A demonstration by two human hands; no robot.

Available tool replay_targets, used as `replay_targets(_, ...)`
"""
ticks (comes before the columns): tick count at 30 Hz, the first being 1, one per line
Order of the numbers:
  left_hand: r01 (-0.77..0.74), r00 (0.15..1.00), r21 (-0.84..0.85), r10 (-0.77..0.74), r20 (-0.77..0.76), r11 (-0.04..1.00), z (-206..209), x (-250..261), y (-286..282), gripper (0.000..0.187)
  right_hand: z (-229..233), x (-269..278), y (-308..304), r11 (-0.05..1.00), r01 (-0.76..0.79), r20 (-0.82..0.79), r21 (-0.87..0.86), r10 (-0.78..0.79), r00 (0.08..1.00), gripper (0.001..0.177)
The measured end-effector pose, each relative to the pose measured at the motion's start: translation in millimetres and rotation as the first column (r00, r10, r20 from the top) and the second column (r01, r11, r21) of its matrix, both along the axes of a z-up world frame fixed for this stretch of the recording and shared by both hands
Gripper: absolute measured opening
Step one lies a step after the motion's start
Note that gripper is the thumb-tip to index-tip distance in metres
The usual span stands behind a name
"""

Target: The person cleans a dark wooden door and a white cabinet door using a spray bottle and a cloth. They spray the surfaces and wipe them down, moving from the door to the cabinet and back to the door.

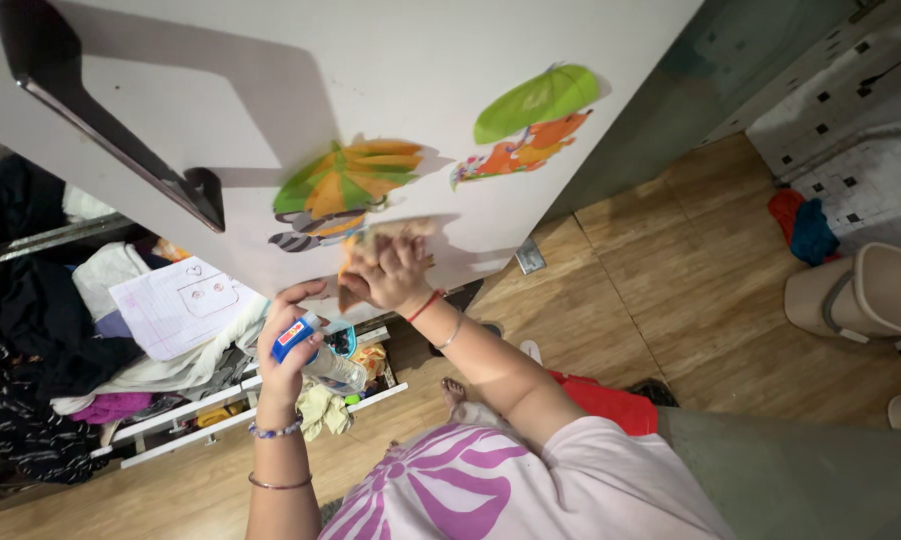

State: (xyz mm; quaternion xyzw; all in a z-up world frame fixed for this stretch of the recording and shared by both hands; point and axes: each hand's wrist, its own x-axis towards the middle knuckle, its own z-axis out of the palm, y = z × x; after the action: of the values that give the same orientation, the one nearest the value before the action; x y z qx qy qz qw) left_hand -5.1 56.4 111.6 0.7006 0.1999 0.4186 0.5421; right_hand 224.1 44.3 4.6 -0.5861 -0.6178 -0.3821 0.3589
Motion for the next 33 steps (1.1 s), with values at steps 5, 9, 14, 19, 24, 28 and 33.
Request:
replay_targets(5,0.005,1.0,-0.038,-0.004,0.023,0.999,0,2,-2,0.022,4,42,-38,0.992,0.125,-0.069,-0.019,-0.126,0.99,0.07)
replay_targets(9,-0.005,1.0,0.009,0.005,0.016,1.0,-3,1,-1,0.021,78,35,-29,0.966,0.163,-0.509,0.201,-0.039,0.86,0.07)
replay_targets(14,-0.037,0.998,-0.011,0.037,0.054,0.999,-10,-5,2,0.024,75,-27,13,0.978,0.079,-0.221,0.193,-0.036,0.975,0.077)
replay_targets(19,-0.115,0.98,-0.152,0.137,0.142,0.982,-20,-8,0,0.025,-2,-24,14,0.997,-0.055,0.179,-0.046,0.062,0.982,0.061)
replay_targets(24,-0.137,0.966,-0.067,0.148,0.212,0.988,-15,-12,-9,0.025,-31,2,-29,0.921,-0.06,0.262,-0.385,0.172,0.95,0.057)
replay_targets(28,-0.167,0.965,-0.068,0.177,0.192,0.984,-17,-30,-12,0.023,31,-20,-15,0.979,-0.201,0.0,-0.038,0.201,0.98,0.055)
replay_targets(33,-0.232,0.96,-0.036,0.234,0.154,0.972,-16,-47,-25,0.022,93,-68,22,0.967,-0.253,0.081,0.044,0.249,0.965,0.05)
